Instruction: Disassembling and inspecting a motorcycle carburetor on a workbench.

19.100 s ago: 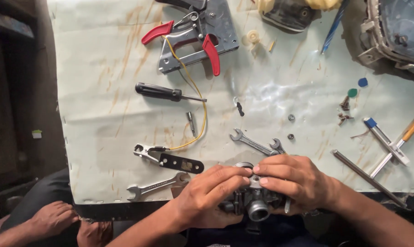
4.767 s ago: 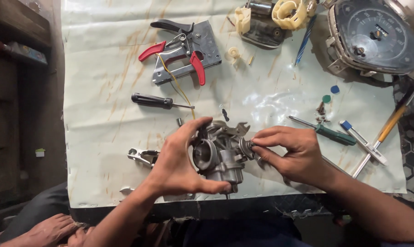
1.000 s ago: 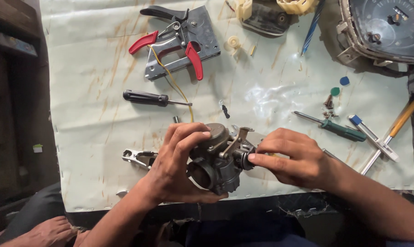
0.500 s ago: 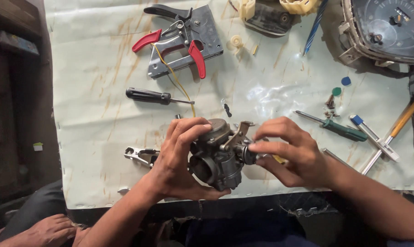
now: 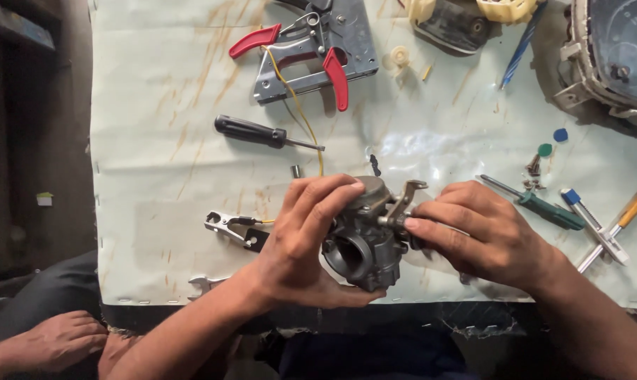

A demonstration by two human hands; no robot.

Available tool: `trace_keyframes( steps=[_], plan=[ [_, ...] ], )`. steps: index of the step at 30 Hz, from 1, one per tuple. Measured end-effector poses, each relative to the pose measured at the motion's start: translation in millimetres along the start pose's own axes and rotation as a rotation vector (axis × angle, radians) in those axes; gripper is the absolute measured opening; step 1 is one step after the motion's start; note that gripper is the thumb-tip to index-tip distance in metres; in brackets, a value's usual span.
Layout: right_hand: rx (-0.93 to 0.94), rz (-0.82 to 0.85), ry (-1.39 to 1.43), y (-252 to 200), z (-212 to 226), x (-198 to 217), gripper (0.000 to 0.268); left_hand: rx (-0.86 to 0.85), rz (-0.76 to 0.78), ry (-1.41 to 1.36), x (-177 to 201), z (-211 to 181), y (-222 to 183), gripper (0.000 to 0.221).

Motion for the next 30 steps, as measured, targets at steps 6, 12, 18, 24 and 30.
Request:
trace_keyframes(
  steps=[6,12,18,24,30],
  plan=[
    [0.000,-0.065,-0.013,-7.3,-6.7,-9.0,0.045,0.009,0.022,0.000,-3.5,-1.5,-4.7,0.110],
    [-0.158,-0.181,0.068,-6.4,5.4,-17.8,0.054,0.015,0.008,-0.001,-4.6,-3.5,-5.7,0.110],
    [-0.364,-0.303,0.220,-11.0,13.4,-21.8,0.057,-0.017,0.013,0.008,-7.0,-3.9,-7.3,0.107],
    [-0.473,-0.352,0.302,-12.6,19.2,-23.7,0.054,-0.038,0.004,0.032,-8.7,-5.6,-5.9,0.105],
    [-0.421,-0.357,0.329,-14.5,13.6,-23.8,0.056,-0.034,0.022,0.018,-7.3,-4.4,-3.2,0.105]
  ],
)
Point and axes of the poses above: each hand's wrist, its own y-axis towards the middle knuckle, its own x-axis out of the back of the hand, z = x × y, the point moved 1 cm from there along y, towards the middle knuckle, and after that the axes turned 13 degrees about y, right-handed, at the moved point
